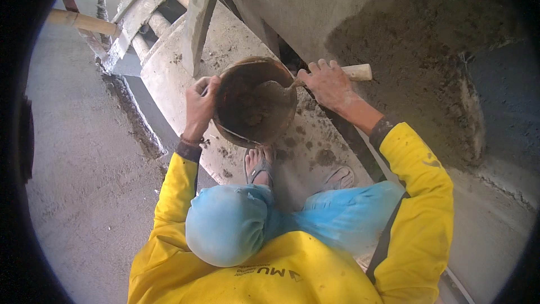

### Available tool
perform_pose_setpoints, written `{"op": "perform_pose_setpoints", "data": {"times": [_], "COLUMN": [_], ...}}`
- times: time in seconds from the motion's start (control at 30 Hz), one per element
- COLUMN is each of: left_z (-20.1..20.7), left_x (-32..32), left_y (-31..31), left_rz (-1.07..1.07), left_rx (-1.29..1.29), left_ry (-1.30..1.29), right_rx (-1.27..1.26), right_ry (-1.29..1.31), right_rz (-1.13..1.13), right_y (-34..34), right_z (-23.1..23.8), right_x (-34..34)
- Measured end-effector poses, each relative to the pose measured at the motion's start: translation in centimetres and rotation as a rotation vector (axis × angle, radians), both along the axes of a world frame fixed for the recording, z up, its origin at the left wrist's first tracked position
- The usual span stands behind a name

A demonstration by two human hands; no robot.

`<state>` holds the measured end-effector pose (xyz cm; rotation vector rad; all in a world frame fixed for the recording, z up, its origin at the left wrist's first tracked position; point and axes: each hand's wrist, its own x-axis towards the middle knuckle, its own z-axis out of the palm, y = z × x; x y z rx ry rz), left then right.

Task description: The person scoops wet cement from a bucket with a trowel and applies it to a vertical wall. They then use a long straightedge to level and smooth the applied cement along the wall surface.

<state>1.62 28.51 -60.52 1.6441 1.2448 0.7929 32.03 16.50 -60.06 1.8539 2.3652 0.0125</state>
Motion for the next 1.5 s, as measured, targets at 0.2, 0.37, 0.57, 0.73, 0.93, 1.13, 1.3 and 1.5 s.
{"op": "perform_pose_setpoints", "data": {"times": [0.2, 0.37, 0.57, 0.73, 0.93, 1.13, 1.3, 1.5], "left_z": [-0.9, -0.2, 1.0, 0.6, -0.3, -3.2, -2.5, -2.1], "left_x": [2.2, 3.1, 5.8, 5.4, 2.3, 1.2, 2.6, 4.4], "left_y": [-0.1, 0.0, -2.0, -1.4, 0.0, 1.1, 1.4, 2.0], "left_rz": [-0.002, 0.025, -0.012, -0.005, 0.165, 0.198, 0.186, 0.118], "left_rx": [0.046, 0.066, 0.166, 0.166, 0.086, 0.111, 0.121, 0.141], "left_ry": [0.048, 0.058, 0.139, 0.098, 0.042, 0.03, -0.01, 0.028], "right_rx": [-0.055, -0.193, -0.27, -0.266, -0.064, -0.089, 0.335, 0.514], "right_ry": [0.052, 0.29, 0.549, 0.916, 1.125, 1.007, 0.808, 0.919], "right_rz": [0.048, -0.008, -0.177, -0.275, -0.308, -0.414, -0.413, -0.589], "right_y": [-1.8, -2.9, -3.1, -4.6, -6.3, -7.4, -8.8, -10.9], "right_z": [-3.5, -6.3, -5.3, -6.8, -7.8, -4.5, 2.4, 15.8], "right_x": [-0.9, -4.1, -6.4, -5.8, -3.0, 0.4, 2.9, 5.5]}}
